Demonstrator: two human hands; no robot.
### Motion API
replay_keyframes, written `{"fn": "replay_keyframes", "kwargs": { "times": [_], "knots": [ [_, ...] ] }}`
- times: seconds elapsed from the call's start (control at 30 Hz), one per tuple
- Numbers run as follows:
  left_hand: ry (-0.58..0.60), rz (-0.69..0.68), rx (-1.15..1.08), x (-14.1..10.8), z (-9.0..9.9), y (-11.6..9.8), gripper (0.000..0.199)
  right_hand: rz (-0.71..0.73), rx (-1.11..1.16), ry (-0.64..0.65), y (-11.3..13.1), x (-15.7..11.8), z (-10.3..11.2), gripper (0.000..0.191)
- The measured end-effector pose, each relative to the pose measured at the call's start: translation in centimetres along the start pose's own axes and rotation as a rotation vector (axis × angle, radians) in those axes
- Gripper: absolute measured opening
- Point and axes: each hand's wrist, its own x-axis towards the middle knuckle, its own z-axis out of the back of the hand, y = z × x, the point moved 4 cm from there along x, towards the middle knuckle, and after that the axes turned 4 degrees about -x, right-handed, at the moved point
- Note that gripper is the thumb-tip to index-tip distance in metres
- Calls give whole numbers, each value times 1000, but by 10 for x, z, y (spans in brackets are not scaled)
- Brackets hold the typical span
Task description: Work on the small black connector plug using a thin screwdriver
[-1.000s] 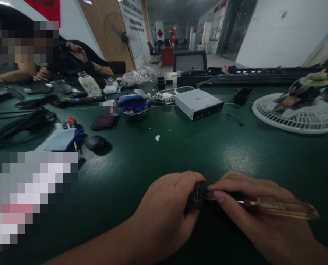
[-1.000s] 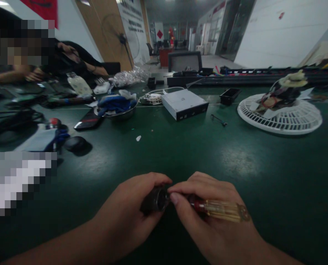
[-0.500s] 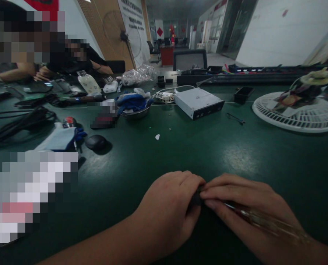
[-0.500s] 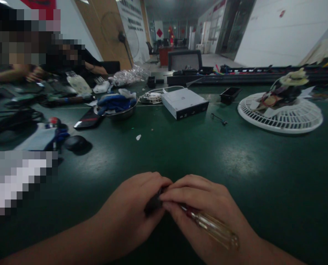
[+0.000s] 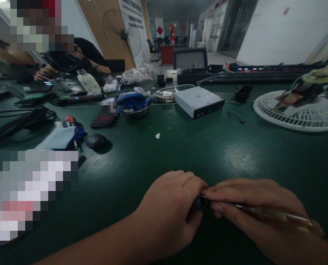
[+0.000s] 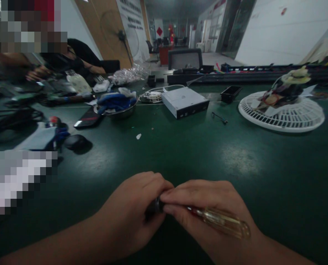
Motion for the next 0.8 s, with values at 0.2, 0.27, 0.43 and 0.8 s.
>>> {"fn": "replay_keyframes", "kwargs": {
  "times": [0.2, 0.27, 0.43, 0.8],
  "knots": [
    [10, 13, -21, 1, 1, 1, 21, -60, -62, 67, -8, -4, -7, 31],
    [4, 16, -13, 1, 1, 1, 21, -113, -81, 87, -10, -2, -8, 28],
    [11, 31, -15, 1, -1, 1, 24, -156, -144, 169, -11, -2, -11, 23],
    [2, 22, -6, 0, -3, 3, 27, 89, -110, 101, 1, -6, -4, 16]
  ]
}}
